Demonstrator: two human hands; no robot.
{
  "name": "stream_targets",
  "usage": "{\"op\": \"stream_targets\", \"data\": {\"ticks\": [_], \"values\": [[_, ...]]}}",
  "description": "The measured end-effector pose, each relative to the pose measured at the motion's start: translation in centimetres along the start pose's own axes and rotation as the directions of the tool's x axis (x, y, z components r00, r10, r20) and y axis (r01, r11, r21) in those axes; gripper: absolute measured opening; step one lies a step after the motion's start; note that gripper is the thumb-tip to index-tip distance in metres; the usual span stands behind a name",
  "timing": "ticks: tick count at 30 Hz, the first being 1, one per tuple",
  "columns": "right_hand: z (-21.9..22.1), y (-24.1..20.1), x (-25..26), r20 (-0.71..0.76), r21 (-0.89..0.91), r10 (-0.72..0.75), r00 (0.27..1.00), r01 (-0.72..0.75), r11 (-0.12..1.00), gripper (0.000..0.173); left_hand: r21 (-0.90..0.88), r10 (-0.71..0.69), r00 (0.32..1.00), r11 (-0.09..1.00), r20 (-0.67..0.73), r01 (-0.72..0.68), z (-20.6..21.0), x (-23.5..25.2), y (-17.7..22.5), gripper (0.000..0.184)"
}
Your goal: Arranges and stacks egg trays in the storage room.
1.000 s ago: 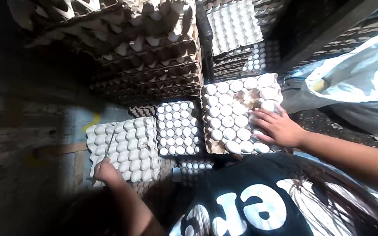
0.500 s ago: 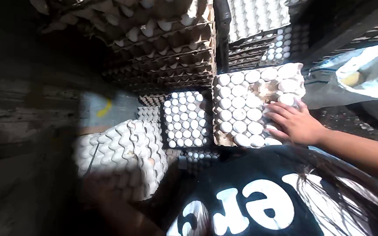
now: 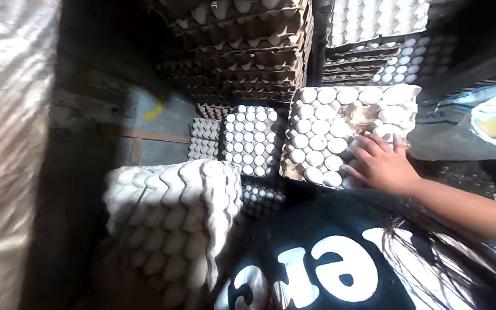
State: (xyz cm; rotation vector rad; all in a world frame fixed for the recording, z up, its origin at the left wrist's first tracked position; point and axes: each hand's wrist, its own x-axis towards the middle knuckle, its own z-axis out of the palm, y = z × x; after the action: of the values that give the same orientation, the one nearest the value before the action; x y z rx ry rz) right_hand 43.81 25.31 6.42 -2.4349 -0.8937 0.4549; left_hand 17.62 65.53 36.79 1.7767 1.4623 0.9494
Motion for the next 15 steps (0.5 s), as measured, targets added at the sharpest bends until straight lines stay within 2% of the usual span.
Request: {"op": "stream_targets", "data": {"ticks": [2, 3, 4, 5, 7, 8, 11, 15], "values": [[-0.4, -2.7, 0.3, -0.015, 0.206, 0.002, 1.0, 0.001, 0.979, 0.059, -0.081, 0.102, 0.993, 0.992, 0.067, -0.096, -0.5, -2.5, 0.0, 0.015], [-0.7, -4.6, 0.3, 0.056, 0.383, 0.036, 0.998, -0.055, 0.922, 0.057, -0.151, 0.178, 0.979, 0.975, 0.099, -0.162, -0.5, -3.1, 0.0, 0.019], [-1.1, -6.7, 0.3, 0.193, 0.58, 0.085, 0.978, -0.183, 0.794, 0.054, -0.214, 0.243, 0.958, 0.955, 0.154, -0.208, -0.5, -3.8, 0.4, 0.023], [-1.6, -8.6, 0.5, 0.36, 0.722, 0.119, 0.925, -0.357, 0.592, 0.051, -0.256, 0.291, 0.932, 0.938, 0.214, -0.234, -0.3, -4.5, 0.9, 0.024], [-1.9, -10.6, 1.4, 0.637, 0.744, 0.081, 0.767, -0.639, 0.195, 0.06, -0.299, 0.307, 0.903, 0.929, 0.301, -0.217, -0.1, -6.5, 2.5, 0.027], [-1.7, -10.7, 1.8, 0.707, 0.704, 0.014, 0.707, -0.706, 0.071, 0.066, -0.303, 0.305, 0.895, 0.93, 0.324, -0.207, 0.2, -7.8, 3.5, 0.027], [-2.7, -10.0, 1.0, 0.72, 0.665, -0.199, 0.665, -0.743, -0.076, 0.071, -0.371, 0.35, 0.863, 0.904, 0.364, -0.21, 1.6, -12.4, 6.6, 0.026], [-8.0, -6.4, -3.2, 0.648, 0.694, -0.255, 0.718, -0.694, -0.193, 0.062, -0.412, 0.395, 0.848, 0.88, 0.355, -0.238, 3.5, -19.1, 10.8, 0.027]]}}
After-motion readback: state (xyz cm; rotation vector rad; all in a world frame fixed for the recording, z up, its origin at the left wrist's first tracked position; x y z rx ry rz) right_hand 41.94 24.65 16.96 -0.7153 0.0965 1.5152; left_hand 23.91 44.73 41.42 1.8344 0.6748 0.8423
